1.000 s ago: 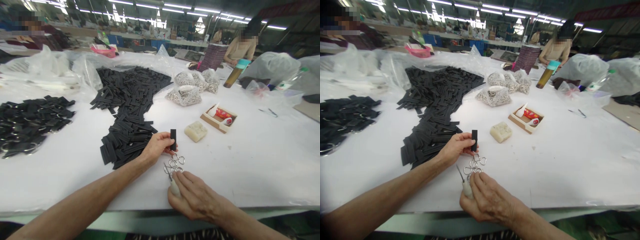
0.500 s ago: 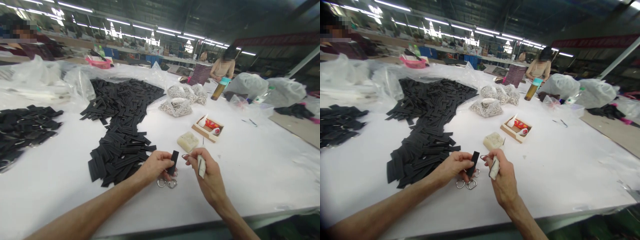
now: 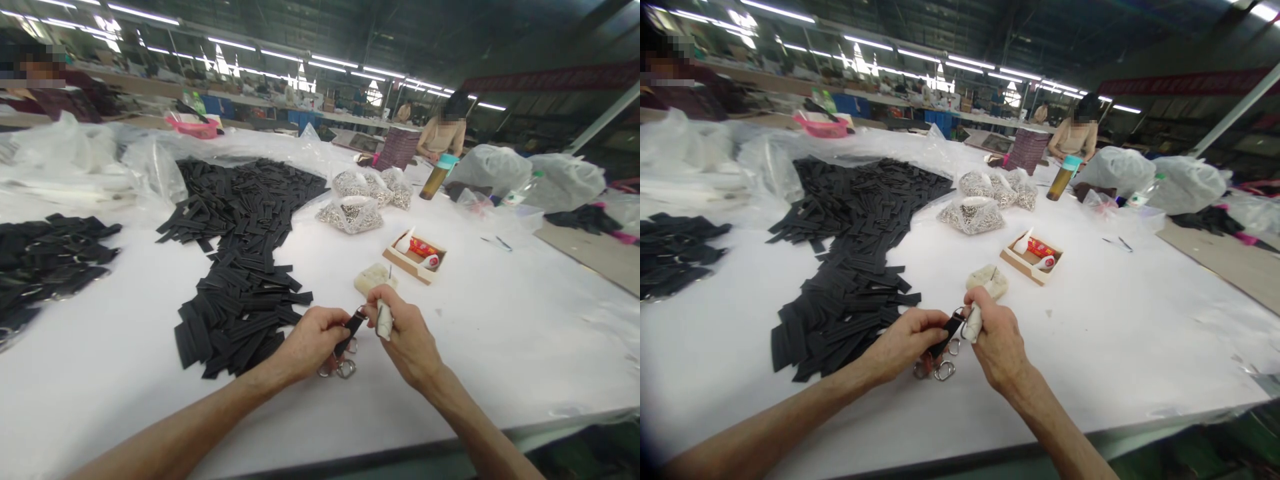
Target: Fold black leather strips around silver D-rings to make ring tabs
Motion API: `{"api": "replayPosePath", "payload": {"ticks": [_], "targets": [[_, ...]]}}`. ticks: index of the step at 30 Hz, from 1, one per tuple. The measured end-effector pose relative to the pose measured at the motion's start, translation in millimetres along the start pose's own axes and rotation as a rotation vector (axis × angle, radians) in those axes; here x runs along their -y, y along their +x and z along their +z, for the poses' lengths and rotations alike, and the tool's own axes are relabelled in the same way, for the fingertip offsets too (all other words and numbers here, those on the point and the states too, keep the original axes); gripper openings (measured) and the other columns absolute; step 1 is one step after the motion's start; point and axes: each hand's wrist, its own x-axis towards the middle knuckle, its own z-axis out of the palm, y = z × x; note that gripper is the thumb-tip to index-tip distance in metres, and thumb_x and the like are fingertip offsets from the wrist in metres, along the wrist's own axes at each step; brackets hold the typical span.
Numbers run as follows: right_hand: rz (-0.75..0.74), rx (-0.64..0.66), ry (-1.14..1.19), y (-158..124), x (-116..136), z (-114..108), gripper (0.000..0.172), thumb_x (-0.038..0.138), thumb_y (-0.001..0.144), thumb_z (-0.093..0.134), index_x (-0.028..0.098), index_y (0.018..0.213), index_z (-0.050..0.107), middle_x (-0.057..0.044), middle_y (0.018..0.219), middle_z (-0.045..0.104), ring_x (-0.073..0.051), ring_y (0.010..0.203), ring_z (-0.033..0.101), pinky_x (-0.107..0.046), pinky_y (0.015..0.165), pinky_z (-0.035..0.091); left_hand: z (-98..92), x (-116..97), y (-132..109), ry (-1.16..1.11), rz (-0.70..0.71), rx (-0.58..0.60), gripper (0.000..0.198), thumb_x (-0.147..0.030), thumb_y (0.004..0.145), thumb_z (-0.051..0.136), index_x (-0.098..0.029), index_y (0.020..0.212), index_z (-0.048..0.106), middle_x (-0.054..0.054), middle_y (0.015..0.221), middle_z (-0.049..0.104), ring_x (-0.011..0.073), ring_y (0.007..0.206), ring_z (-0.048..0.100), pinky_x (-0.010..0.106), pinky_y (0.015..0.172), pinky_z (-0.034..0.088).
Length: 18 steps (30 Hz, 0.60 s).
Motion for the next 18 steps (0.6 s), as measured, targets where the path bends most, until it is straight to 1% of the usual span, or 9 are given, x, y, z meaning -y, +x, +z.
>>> {"api": "replayPosePath", "payload": {"ticks": [4, 7, 9, 12, 13, 15, 18], "targets": [[0.004, 0.056, 0.012, 2.9, 0.0, -5.9, 0.008, 0.027, 0.082, 0.047, 0.023, 0.076, 0.048, 0.004, 0.06, 0.055, -0.013, 0.056, 0.05, -0.022, 0.053, 0.038, 0.7, -1.1, -1.3, 0.081, 0.032, -0.033, 0.021, -0.017, 0.073, 0.042, -0.014, 0.077, 0.062, 0.001, 0.058, 0.056, 0.0113, 0.045, 0.053, 0.019, 0.041, 0.041], [-0.004, 0.121, 0.05, 5.3, 1.1, -11.6, 0.005, 0.023, 0.08, 0.048, 0.023, 0.075, 0.048, 0.005, 0.061, 0.057, -0.013, 0.056, 0.05, -0.021, 0.05, 0.036, 1.8, -3.5, -1.9, 0.105, 0.041, -0.053, 0.019, -0.017, 0.075, 0.042, -0.013, 0.076, 0.061, 0.002, 0.064, 0.059, 0.0102, 0.046, 0.054, 0.019, 0.044, 0.044], [-0.02, 0.128, 0.05, 7.1, 3.1, -14.8, 0.006, 0.018, 0.079, 0.047, 0.023, 0.076, 0.048, 0.005, 0.062, 0.058, -0.013, 0.058, 0.051, -0.021, 0.051, 0.035, 2.4, -4.3, -1.8, 0.043, 0.047, -0.044, 0.017, -0.018, 0.077, 0.043, -0.013, 0.077, 0.059, 0.004, 0.069, 0.061, 0.0118, 0.051, 0.057, 0.021, 0.048, 0.047], [-0.052, 0.088, 0.004, 9.9, 7.5, -17.2, 0.01, 0.013, 0.077, 0.046, 0.023, 0.077, 0.047, 0.005, 0.063, 0.058, -0.013, 0.058, 0.051, -0.021, 0.052, 0.035, 2.5, -5.0, -1.4, -0.143, 0.04, -0.005, 0.011, -0.018, 0.076, 0.047, -0.015, 0.085, 0.053, 0.005, 0.071, 0.063, 0.0169, 0.064, 0.062, 0.025, 0.051, 0.05], [-0.061, 0.078, -0.002, 10.6, 8.6, -17.2, 0.011, 0.012, 0.077, 0.045, 0.023, 0.077, 0.047, 0.005, 0.063, 0.058, -0.012, 0.058, 0.051, -0.021, 0.052, 0.035, 2.3, -5.3, -1.4, -0.207, 0.032, 0.006, 0.014, -0.018, 0.075, 0.05, -0.015, 0.089, 0.051, 0.005, 0.071, 0.063, 0.0186, 0.066, 0.063, 0.025, 0.052, 0.051], [-0.062, 0.055, -0.001, 10.3, 8.9, -16.4, 0.011, 0.012, 0.077, 0.045, 0.023, 0.077, 0.047, 0.005, 0.065, 0.059, -0.012, 0.058, 0.052, -0.021, 0.052, 0.036, 1.7, -6.0, -1.8, -0.319, 0.009, 0.015, 0.028, -0.017, 0.073, 0.055, -0.017, 0.1, 0.046, 0.004, 0.071, 0.064, 0.0203, 0.067, 0.064, 0.028, 0.052, 0.052], [-0.067, -0.034, -0.018, 2.7, 3.3, -12.9, 0.008, 0.015, 0.08, 0.047, 0.023, 0.082, 0.05, 0.004, 0.066, 0.061, -0.013, 0.057, 0.054, -0.022, 0.052, 0.038, 0.0, -6.6, -2.2, -0.476, -0.061, 0.001, 0.051, -0.014, 0.071, 0.058, -0.018, 0.117, 0.038, 0.005, 0.073, 0.066, 0.0206, 0.065, 0.065, 0.032, 0.056, 0.054]]}}
